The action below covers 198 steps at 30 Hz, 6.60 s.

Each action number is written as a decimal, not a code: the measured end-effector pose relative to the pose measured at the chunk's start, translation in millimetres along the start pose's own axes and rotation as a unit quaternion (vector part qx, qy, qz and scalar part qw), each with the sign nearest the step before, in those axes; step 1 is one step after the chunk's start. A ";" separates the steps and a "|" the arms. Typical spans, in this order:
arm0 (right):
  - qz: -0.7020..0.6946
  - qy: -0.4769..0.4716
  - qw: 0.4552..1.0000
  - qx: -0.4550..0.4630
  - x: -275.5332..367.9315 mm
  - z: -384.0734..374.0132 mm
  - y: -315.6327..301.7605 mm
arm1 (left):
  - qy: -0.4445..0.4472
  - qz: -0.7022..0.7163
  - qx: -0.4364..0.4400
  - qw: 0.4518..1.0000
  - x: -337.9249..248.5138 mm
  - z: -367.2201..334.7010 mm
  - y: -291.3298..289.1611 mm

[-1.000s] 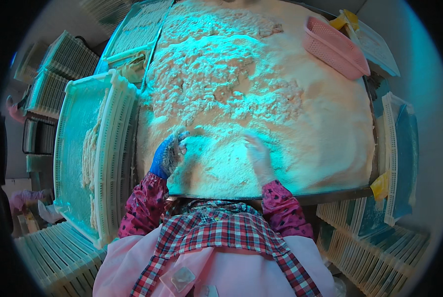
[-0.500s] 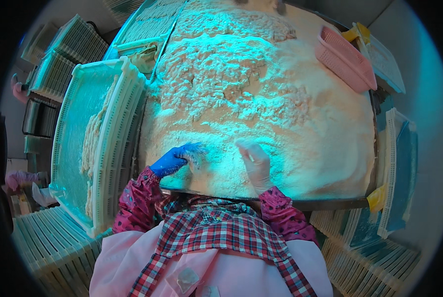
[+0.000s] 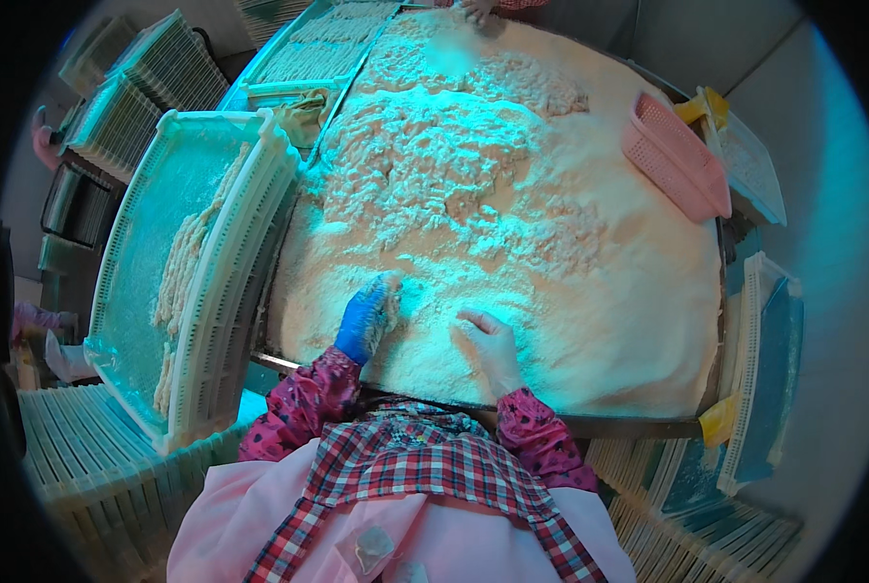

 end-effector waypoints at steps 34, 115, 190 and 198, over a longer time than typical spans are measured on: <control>0.390 -0.168 0.905 -0.023 -12.6 14.9 14.9 | -0.054 -0.694 -0.027 0.718 -0.4 1.7 -2.7; 0.441 -0.158 0.832 -0.298 94.7 -67.5 -258.0 | 0.282 -0.729 0.108 0.615 5.9 -38.6 80.0; 0.476 -0.298 0.827 -0.019 69.1 46.2 -24.3 | -0.072 0.445 0.201 0.869 81.8 -36.1 120.7; 0.436 -0.337 0.833 -0.049 92.5 41.3 -20.6 | -0.032 0.497 0.385 0.777 44.7 -13.4 171.1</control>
Point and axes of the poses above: each hand's wrist, its own z-axis away from the middle knuckle, its own y-axis out of the palm, x = y × z, the point moved 1 cm from there along -z, towards the middle knuckle, and after that the axes turned 7 degrees about x, right-handed, at the moved point
